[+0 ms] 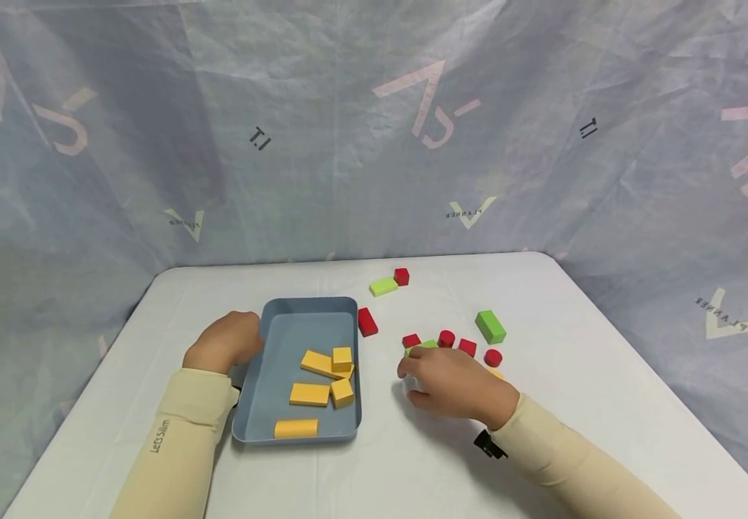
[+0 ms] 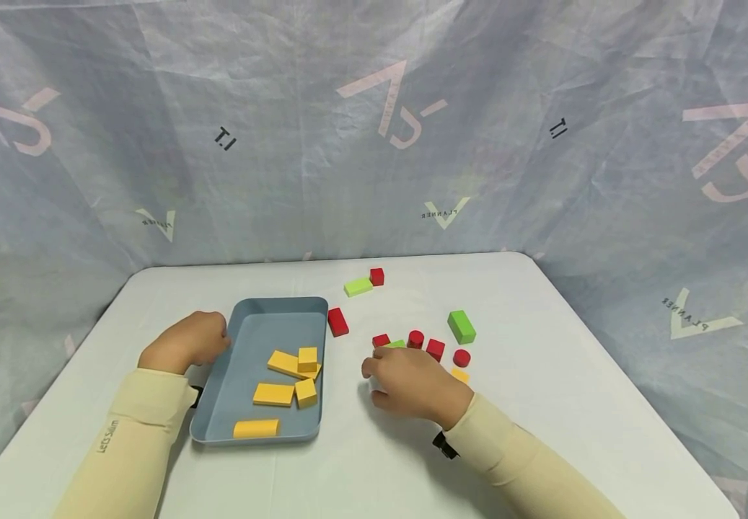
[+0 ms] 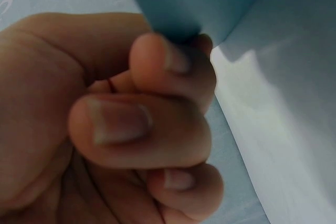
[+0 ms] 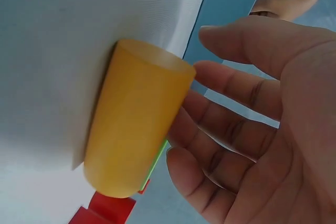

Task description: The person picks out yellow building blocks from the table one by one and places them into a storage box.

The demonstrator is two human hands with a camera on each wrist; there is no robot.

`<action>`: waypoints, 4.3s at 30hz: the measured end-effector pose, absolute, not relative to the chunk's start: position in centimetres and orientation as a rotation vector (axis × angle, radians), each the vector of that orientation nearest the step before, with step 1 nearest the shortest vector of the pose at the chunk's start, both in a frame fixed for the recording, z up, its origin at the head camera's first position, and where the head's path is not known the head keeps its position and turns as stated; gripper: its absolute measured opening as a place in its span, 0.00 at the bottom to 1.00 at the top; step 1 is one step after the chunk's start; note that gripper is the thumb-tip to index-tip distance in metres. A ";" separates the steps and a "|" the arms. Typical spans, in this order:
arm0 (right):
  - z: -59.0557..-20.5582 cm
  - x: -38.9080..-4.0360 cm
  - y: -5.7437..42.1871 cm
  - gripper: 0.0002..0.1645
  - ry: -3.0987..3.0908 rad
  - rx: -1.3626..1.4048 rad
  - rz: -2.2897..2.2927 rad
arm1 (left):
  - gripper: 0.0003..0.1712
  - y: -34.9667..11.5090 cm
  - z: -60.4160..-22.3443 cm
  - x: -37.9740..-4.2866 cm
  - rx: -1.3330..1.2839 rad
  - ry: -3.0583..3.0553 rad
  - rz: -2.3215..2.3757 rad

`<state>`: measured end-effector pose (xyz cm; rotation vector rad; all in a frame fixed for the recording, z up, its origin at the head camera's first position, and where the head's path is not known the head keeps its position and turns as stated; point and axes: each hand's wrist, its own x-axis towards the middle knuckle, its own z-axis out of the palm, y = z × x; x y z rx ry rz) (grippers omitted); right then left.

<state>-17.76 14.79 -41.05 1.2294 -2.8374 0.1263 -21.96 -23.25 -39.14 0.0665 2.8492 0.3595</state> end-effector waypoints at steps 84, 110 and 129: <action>-42.0 -17.2 18.0 0.20 -2.811 1.230 0.216 | 0.08 -23.3 -39.0 -22.0 0.105 2.850 0.356; -40.2 -17.3 15.6 0.27 -2.642 1.333 0.271 | 0.09 -23.3 -38.9 -22.1 0.074 2.827 0.337; -38.9 -17.5 12.8 0.12 -2.574 1.390 0.274 | 0.09 -23.4 -39.3 -22.1 0.064 2.833 0.362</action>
